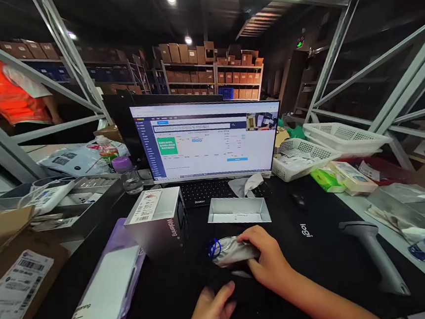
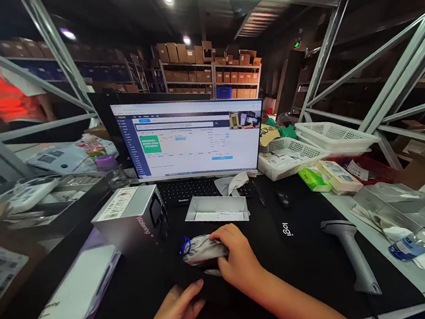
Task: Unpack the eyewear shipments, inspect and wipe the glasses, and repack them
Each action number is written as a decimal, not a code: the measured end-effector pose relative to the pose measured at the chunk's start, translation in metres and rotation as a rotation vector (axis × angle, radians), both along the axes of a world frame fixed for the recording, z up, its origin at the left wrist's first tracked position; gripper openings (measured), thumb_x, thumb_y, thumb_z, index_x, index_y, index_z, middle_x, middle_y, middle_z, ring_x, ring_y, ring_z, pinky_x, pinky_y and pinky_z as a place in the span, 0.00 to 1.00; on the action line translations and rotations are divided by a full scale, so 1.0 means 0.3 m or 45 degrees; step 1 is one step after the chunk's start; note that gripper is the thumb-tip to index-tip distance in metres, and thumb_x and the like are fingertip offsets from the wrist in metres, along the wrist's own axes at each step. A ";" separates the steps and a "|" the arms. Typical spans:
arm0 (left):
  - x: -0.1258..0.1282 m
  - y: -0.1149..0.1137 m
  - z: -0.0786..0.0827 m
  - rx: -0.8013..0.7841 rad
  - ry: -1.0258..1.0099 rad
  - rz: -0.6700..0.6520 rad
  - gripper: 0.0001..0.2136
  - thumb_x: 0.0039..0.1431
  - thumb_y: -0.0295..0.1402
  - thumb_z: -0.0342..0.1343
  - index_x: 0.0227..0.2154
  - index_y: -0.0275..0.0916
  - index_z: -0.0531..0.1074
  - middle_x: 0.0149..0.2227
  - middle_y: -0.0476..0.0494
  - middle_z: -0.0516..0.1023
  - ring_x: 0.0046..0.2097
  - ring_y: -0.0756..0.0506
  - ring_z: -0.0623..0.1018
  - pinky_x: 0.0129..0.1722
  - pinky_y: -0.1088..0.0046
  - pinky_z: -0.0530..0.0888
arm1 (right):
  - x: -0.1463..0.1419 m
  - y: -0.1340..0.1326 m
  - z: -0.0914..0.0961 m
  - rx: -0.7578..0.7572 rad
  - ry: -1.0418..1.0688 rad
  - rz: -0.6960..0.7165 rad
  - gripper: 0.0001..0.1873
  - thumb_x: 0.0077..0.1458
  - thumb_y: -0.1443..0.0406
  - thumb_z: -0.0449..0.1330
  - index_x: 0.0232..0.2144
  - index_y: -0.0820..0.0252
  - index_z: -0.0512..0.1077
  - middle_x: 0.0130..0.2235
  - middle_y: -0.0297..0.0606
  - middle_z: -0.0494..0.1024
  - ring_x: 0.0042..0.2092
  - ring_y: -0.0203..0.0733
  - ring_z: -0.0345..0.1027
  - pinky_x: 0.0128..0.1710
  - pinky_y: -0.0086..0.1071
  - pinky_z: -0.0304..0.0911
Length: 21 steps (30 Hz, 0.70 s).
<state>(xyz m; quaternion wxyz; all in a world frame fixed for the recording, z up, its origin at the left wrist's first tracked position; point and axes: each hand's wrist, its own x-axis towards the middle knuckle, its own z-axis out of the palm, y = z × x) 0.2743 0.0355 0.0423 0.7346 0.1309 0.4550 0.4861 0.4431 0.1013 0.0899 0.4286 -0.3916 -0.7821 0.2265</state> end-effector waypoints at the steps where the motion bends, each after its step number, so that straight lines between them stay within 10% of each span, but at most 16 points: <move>1: -0.004 -0.001 0.007 -0.019 0.025 -0.001 0.23 0.50 0.31 0.69 0.47 0.39 0.66 0.47 0.39 0.80 0.52 0.38 0.78 0.52 0.64 0.73 | 0.004 0.001 -0.001 0.020 0.019 -0.006 0.33 0.35 0.83 0.51 0.42 0.55 0.74 0.41 0.37 0.77 0.45 0.45 0.71 0.46 0.37 0.68; 10: -0.002 -0.022 0.016 -0.121 0.251 0.153 0.23 0.48 0.23 0.69 0.25 0.41 0.55 0.22 0.58 0.66 0.28 0.52 0.75 0.34 0.74 0.75 | 0.060 -0.019 0.076 0.169 -0.293 -0.061 0.26 0.58 0.79 0.48 0.53 0.57 0.73 0.49 0.44 0.79 0.50 0.46 0.72 0.51 0.40 0.69; 15: 0.004 -0.017 -0.003 -0.151 0.219 0.120 0.20 0.55 0.22 0.64 0.25 0.42 0.55 0.24 0.54 0.71 0.30 0.51 0.78 0.41 0.70 0.78 | 0.088 0.013 0.126 -0.248 0.083 0.109 0.14 0.61 0.70 0.56 0.47 0.56 0.76 0.45 0.39 0.81 0.48 0.45 0.74 0.50 0.37 0.67; 21: -0.014 -0.022 -0.058 -0.026 0.229 -0.045 0.24 0.43 0.40 0.74 0.23 0.38 0.60 0.25 0.52 0.71 0.36 0.47 0.81 0.50 0.62 0.78 | 0.061 0.041 0.150 -0.787 0.760 -0.115 0.17 0.48 0.56 0.66 0.40 0.57 0.76 0.34 0.38 0.81 0.36 0.47 0.75 0.35 0.36 0.70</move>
